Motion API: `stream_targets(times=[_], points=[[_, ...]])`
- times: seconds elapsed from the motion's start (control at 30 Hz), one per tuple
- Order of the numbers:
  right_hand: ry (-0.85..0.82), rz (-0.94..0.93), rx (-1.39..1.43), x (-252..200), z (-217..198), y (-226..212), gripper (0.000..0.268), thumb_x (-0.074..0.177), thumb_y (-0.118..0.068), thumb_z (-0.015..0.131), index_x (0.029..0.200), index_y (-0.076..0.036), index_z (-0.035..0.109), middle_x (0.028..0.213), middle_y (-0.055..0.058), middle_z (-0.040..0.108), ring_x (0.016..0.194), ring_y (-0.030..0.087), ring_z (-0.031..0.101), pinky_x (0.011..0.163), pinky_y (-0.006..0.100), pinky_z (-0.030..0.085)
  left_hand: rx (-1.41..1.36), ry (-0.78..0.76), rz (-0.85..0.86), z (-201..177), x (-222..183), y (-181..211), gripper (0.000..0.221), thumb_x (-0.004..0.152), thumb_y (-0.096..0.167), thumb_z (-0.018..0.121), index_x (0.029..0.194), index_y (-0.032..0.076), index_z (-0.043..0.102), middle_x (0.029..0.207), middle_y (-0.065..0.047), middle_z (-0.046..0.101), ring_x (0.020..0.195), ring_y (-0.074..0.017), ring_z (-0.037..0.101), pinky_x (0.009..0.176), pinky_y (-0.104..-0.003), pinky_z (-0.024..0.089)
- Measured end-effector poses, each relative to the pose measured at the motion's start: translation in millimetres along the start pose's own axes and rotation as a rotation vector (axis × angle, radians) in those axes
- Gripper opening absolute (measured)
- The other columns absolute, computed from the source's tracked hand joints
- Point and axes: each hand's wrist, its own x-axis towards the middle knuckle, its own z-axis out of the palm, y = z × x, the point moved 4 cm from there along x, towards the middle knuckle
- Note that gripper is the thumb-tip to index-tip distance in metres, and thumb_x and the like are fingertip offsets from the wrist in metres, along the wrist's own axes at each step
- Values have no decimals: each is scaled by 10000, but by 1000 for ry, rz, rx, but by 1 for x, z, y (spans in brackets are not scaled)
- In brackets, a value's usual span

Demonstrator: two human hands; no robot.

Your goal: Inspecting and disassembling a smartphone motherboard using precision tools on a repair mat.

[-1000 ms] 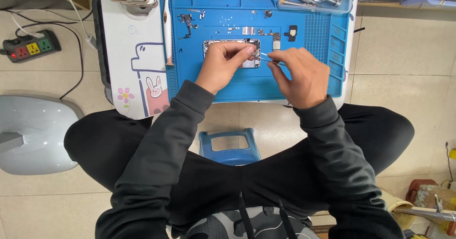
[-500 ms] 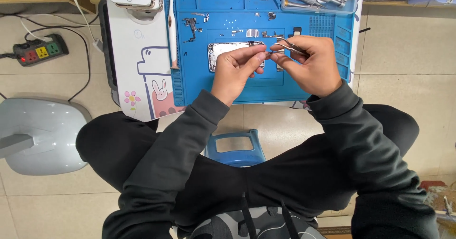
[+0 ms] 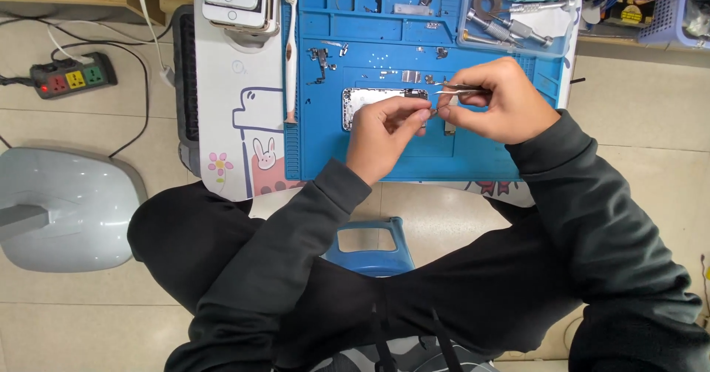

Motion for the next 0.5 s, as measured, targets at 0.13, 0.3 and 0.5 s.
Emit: stream_targets(times=[0.13, 0.3, 0.5], points=[[-19, 105, -13, 5, 10, 40, 58, 869, 11, 740, 895, -36, 762, 527, 26, 426, 527, 135, 358, 538, 307, 389, 478, -24, 237, -19, -2, 15, 162, 1031, 147, 722, 1180, 154, 783, 1022, -71, 809, 863, -213, 800, 722, -285, 614], [-96, 223, -124, 4, 20, 77, 73, 895, -6, 729, 828, 21, 722, 526, 65, 443, 509, 196, 388, 541, 381, 403, 1267, -188, 547, -1, -13, -22, 130, 953, 137, 794, 1080, 105, 789, 1096, -122, 726, 1059, -265, 688, 847, -377, 522], [-140, 267, -152, 7, 29, 69, 138, 909, -73, 725, 779, -30, 713, 514, 28, 448, 518, 168, 407, 548, 338, 409, 1346, -329, 458, 10, -29, -32, 360, 938, 219, 826, 1223, 21, 732, 1294, -208, 644, 1182, -334, 634, 899, -430, 535]])
